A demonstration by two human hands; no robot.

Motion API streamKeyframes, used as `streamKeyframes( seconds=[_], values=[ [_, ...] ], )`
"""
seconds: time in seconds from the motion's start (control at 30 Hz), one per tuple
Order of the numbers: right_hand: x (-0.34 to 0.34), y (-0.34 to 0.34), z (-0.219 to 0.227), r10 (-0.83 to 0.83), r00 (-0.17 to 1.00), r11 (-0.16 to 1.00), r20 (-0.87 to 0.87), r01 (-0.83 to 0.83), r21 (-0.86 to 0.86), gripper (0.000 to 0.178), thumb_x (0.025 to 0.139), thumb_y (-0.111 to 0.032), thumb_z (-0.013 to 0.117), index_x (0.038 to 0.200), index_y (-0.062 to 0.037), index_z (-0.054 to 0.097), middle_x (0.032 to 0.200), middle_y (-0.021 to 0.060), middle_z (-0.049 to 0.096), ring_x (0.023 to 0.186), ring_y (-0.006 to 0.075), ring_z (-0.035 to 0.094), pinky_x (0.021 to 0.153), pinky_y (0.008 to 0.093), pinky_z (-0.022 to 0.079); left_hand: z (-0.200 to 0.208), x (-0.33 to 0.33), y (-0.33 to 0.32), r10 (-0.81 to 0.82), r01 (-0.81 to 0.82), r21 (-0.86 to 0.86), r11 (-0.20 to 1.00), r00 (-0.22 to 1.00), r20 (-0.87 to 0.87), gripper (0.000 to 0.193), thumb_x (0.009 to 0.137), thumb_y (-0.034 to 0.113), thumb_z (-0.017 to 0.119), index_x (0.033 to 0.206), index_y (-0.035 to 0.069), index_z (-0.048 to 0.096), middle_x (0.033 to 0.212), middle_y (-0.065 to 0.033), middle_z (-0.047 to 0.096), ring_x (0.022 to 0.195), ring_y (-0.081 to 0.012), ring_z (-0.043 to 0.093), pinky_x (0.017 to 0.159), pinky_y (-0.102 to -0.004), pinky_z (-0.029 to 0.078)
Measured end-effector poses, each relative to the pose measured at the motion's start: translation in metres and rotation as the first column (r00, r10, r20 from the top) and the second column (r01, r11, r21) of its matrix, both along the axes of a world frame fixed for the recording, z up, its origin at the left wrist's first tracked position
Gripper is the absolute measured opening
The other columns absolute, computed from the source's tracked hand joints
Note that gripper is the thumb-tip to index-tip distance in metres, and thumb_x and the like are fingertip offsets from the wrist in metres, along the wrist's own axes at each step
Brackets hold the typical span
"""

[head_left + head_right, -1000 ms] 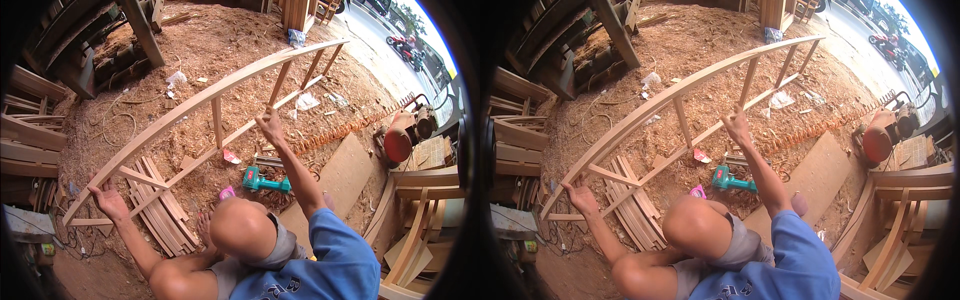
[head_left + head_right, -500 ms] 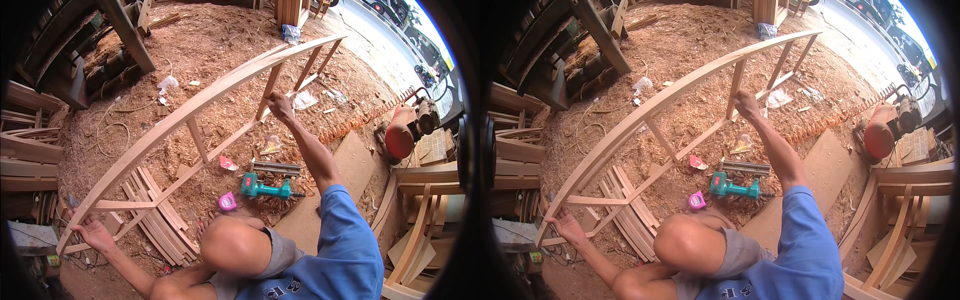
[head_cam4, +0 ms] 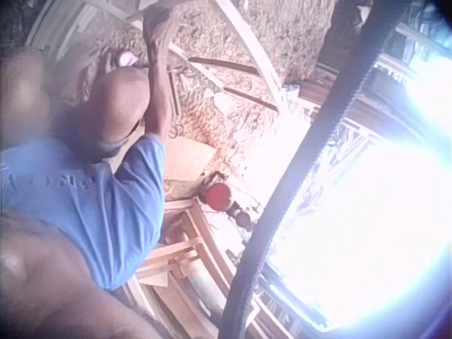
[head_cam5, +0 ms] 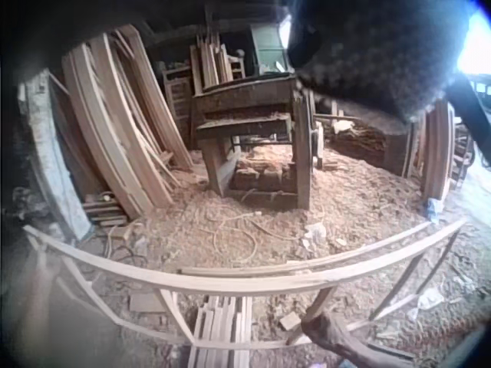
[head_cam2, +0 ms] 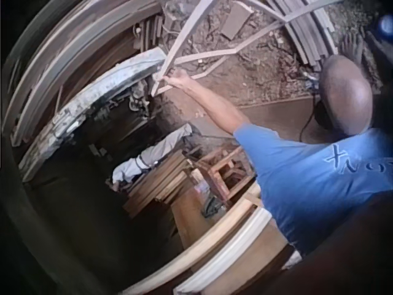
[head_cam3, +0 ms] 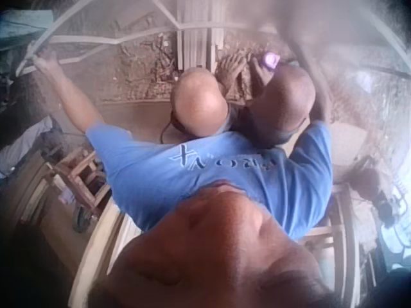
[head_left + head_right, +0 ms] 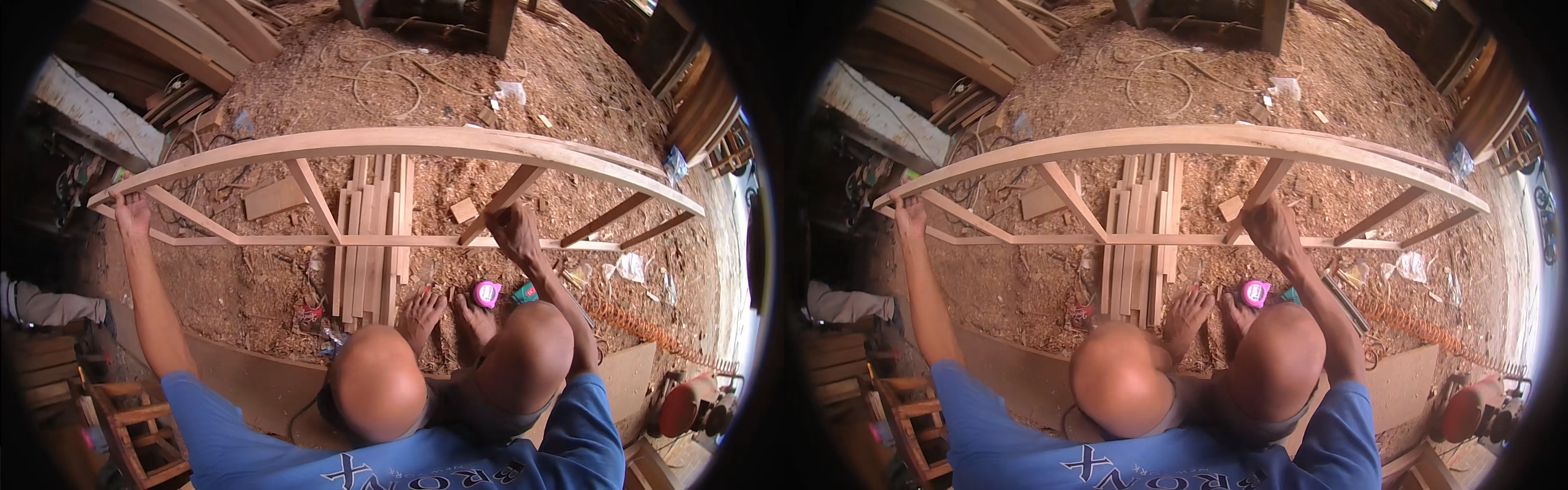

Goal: The person assembles a wooden frame on the floor using a nail gun and a tape measure. They position wooden slats, measure distances, and fasten pieces together to form a rectangular structure.

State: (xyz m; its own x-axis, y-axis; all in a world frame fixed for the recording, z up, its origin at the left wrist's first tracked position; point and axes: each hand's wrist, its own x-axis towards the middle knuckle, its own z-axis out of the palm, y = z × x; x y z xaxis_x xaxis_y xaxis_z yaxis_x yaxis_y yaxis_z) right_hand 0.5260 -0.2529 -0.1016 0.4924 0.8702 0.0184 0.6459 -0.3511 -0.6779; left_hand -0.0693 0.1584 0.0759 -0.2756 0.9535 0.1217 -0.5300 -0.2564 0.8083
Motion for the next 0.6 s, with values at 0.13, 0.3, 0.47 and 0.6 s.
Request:
streamKeyframes(
  seconds=[0.13, 0.3, 0.47, 0.6],
  values=[
    [-0.055, 0.033, 0.008, 0.170, 0.986, 0.980, 0.000, -0.169, 0.109, 0.025, 0.088, -0.025, 0.073, 0.102, -0.0046, 0.068, 0.083, 0.0128, 0.075, 0.074, 0.0289, 0.073, 0.067, 0.0403, 0.058, -0.005, -0.057, 0.007, 0.109, -0.109, -0.144, 0.984, 0.994, -0.006, 0.057, 0.107, 0.041, 0.037, 0.144, -0.003, 0.041, 0.145, -0.0133, 0.053, 0.137, -0.0274, 0.048, 0.119, -0.0405, 0.037],
    [-0.076, 0.055, 0.013, 0.288, 0.958, 0.948, -0.018, -0.282, 0.147, 0.028, 0.090, -0.022, 0.074, 0.104, -0.0008, 0.063, 0.085, 0.0150, 0.075, 0.075, 0.0264, 0.074, 0.068, 0.0383, 0.060, -0.004, -0.094, 0.015, 0.123, -0.149, -0.138, 0.979, 0.975, -0.184, 0.056, 0.108, 0.040, 0.032, 0.143, -0.003, 0.042, 0.145, -0.0146, 0.053, 0.138, -0.0269, 0.047, 0.119, -0.0399, 0.036],
    [-0.080, 0.076, 0.003, 0.369, 0.929, 0.923, -0.023, -0.363, 0.124, 0.028, 0.091, -0.025, 0.074, 0.100, -0.0016, 0.060, 0.091, 0.0151, 0.075, 0.077, 0.0270, 0.075, 0.071, 0.0387, 0.062, 0.008, -0.106, 0.032, 0.181, -0.206, -0.129, 0.970, 0.966, -0.182, 0.054, 0.110, 0.038, 0.028, 0.143, -0.002, 0.042, 0.146, -0.0143, 0.053, 0.138, -0.0271, 0.047, 0.119, -0.0377, 0.036],
    [-0.076, 0.087, -0.009, 0.395, 0.919, 0.917, 0.004, -0.394, 0.060, 0.025, 0.093, -0.023, 0.071, 0.101, -0.0015, 0.060, 0.091, 0.0155, 0.075, 0.076, 0.0262, 0.074, 0.069, 0.0385, 0.061, -0.012, -0.098, 0.022, 0.116, -0.173, -0.235, 0.957, 0.964, -0.239, 0.052, 0.110, 0.037, 0.027, 0.144, -0.001, 0.039, 0.149, -0.0129, 0.050, 0.140, -0.0265, 0.043, 0.120, -0.0391, 0.033]
  ],
)
